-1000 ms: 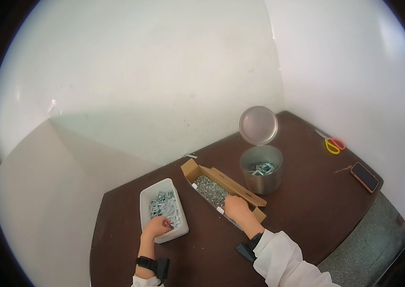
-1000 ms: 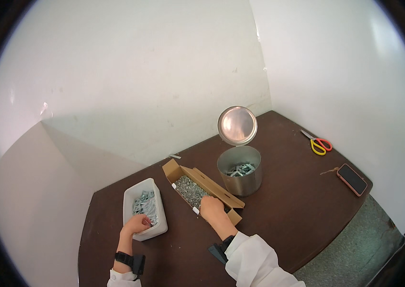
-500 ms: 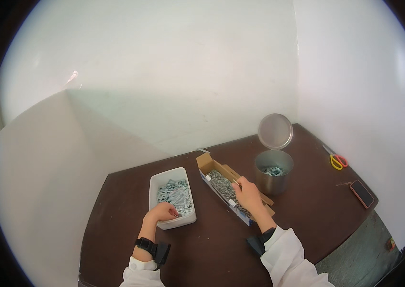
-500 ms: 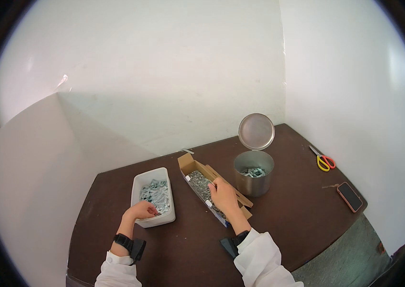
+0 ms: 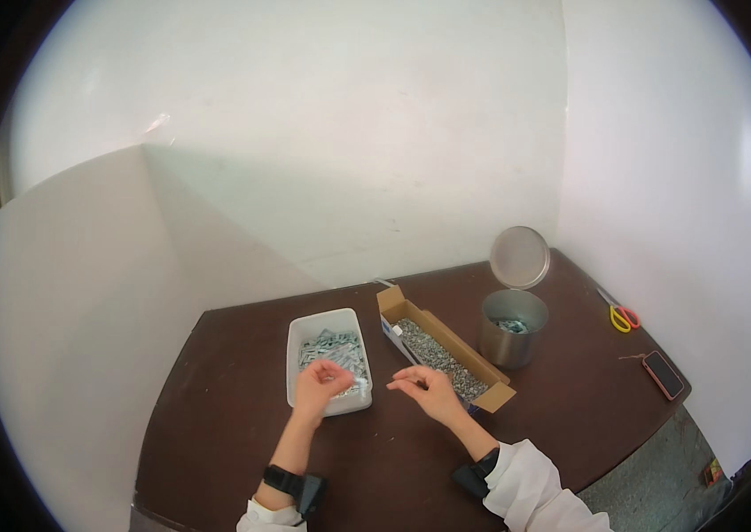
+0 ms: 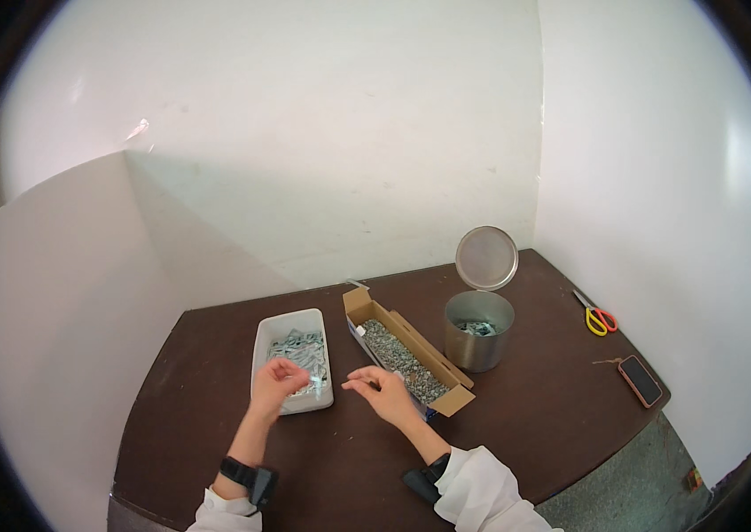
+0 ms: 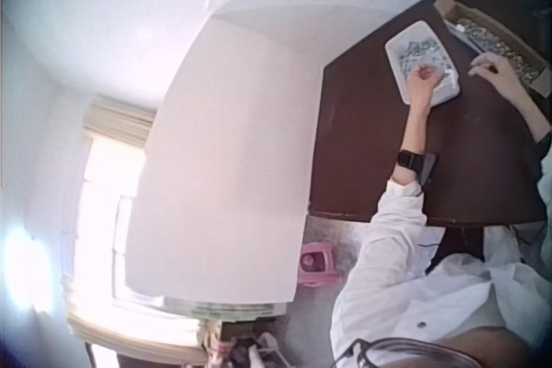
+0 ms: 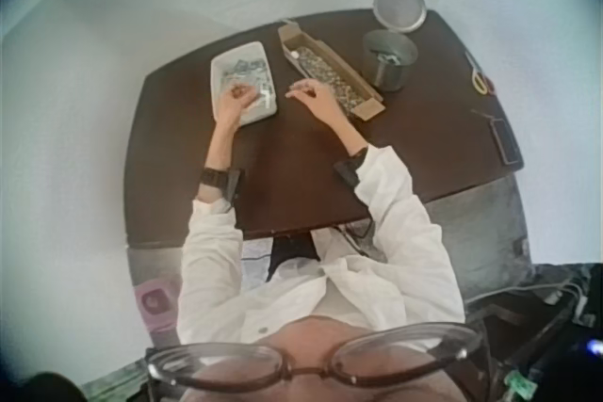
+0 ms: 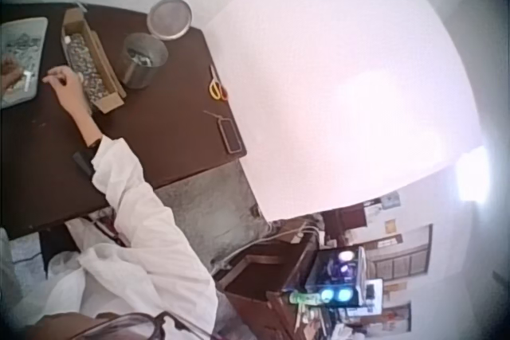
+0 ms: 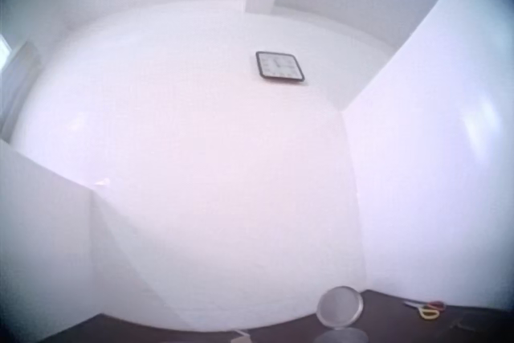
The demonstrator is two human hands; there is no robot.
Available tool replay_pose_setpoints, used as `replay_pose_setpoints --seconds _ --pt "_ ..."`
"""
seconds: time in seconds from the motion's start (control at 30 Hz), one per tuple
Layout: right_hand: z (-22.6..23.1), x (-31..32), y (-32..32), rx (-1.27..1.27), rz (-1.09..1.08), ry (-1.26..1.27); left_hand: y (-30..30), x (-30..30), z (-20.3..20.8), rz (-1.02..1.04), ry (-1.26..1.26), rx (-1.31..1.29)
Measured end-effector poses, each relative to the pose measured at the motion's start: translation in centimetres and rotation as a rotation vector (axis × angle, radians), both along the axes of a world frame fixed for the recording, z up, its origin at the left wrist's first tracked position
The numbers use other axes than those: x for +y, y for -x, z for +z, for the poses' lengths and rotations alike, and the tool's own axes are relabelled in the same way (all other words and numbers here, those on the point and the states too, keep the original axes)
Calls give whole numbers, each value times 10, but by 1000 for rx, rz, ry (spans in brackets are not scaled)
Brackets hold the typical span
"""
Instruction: Manual assembly of small metal components by inserting pins into clips/anchors.
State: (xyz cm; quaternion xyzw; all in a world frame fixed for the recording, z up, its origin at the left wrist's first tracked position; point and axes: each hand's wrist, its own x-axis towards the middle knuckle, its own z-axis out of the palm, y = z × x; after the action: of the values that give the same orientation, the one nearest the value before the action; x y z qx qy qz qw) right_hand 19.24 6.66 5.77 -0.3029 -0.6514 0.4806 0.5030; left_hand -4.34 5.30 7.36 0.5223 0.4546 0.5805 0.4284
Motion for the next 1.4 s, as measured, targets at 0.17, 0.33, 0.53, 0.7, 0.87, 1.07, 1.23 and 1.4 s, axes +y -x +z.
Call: replay_pose_setpoints --seconds 0.17,0.33,0.53,0.7,0.87,1.07,1.23,1.4 --pt "-35 -8 16 -187 31 -14 -24 -23 -43 -115 86 -221" --pt "-46 -13 15 88 283 524 -33 -30 -63 -131 14 -266" --pt "-41 -10 12 54 266 420 -37 -33 -70 -103 -8 -337" --pt "-43 -10 15 3 207 399 -48 -39 -75 -158 73 -561" --pt "-46 -11 16 -54 68 248 -56 -38 -79 -118 66 -568" --pt "-48 -10 19 11 -14 250 -49 -42 -75 -133 125 -243" --pt "-48 -10 23 -55 -14 87 -56 -42 -82 -130 19 -142" --pt "-45 -12 22 -106 -36 24 -60 -46 -78 -112 48 -35"
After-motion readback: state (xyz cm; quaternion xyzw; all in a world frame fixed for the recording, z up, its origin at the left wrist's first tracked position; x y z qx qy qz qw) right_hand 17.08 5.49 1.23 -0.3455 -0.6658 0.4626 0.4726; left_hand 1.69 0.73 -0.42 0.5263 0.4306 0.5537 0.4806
